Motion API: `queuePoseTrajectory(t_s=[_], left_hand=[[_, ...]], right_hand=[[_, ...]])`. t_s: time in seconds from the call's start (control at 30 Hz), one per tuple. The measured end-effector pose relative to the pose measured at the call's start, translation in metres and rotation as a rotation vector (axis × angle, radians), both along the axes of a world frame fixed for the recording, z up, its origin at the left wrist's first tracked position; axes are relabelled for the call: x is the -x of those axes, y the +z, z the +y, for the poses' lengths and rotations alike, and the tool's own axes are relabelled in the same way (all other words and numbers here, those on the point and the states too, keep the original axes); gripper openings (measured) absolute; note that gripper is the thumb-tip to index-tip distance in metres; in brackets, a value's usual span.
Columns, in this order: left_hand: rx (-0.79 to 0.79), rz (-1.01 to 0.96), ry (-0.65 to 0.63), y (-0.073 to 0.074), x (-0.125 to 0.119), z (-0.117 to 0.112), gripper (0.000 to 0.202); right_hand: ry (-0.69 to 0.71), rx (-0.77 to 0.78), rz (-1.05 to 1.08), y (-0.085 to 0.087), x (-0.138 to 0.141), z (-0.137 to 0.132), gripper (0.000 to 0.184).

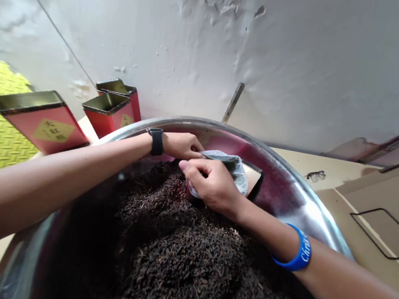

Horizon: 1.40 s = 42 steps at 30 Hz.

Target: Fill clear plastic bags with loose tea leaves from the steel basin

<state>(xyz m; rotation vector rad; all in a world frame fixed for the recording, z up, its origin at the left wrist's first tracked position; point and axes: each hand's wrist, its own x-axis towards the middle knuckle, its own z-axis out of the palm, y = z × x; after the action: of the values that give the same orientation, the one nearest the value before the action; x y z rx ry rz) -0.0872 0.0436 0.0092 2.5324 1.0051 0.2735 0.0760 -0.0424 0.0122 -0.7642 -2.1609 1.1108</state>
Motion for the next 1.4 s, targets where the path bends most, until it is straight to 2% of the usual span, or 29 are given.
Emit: queuePoseTrajectory(t_s=[0.1,0.23,0.4,0.53,0.63,0.8,1.4], left_hand=[[-0.020,-0.025,-0.004,0.001,-0.004,-0.004,0.034],[0.001,-0.011,-0.074,0.006,-0.008,-0.012,0.035],[0.025,-0.019,-0.098,0.010,-0.010,-0.016,0.031],[0.012,-0.013,-0.033,0.007,-0.010,-0.014,0.031],[-0.011,-0.005,-0.002,0.005,-0.010,-0.012,0.032],[-0.025,-0.009,-0.021,0.003,-0.010,-0.010,0.029],[-0.036,0.003,0.000,0.000,-0.008,-0.005,0.036]], right_hand=[[-0.180,-0.260,0.029,0.009,-0.009,0.009,0.040],[-0.332,-0.475,-0.015,0.012,-0.020,0.022,0.041],[-0.382,-0.661,-0.060,0.007,-0.026,0.029,0.041],[-0.324,-0.828,-0.141,-0.001,-0.028,0.032,0.037],[-0.309,-0.866,-0.187,-0.006,-0.029,0.035,0.035],[-0.304,-0.896,-0.204,-0.010,-0.030,0.039,0.034],[-0.293,-0.854,-0.214,-0.010,-0.029,0.039,0.034]])
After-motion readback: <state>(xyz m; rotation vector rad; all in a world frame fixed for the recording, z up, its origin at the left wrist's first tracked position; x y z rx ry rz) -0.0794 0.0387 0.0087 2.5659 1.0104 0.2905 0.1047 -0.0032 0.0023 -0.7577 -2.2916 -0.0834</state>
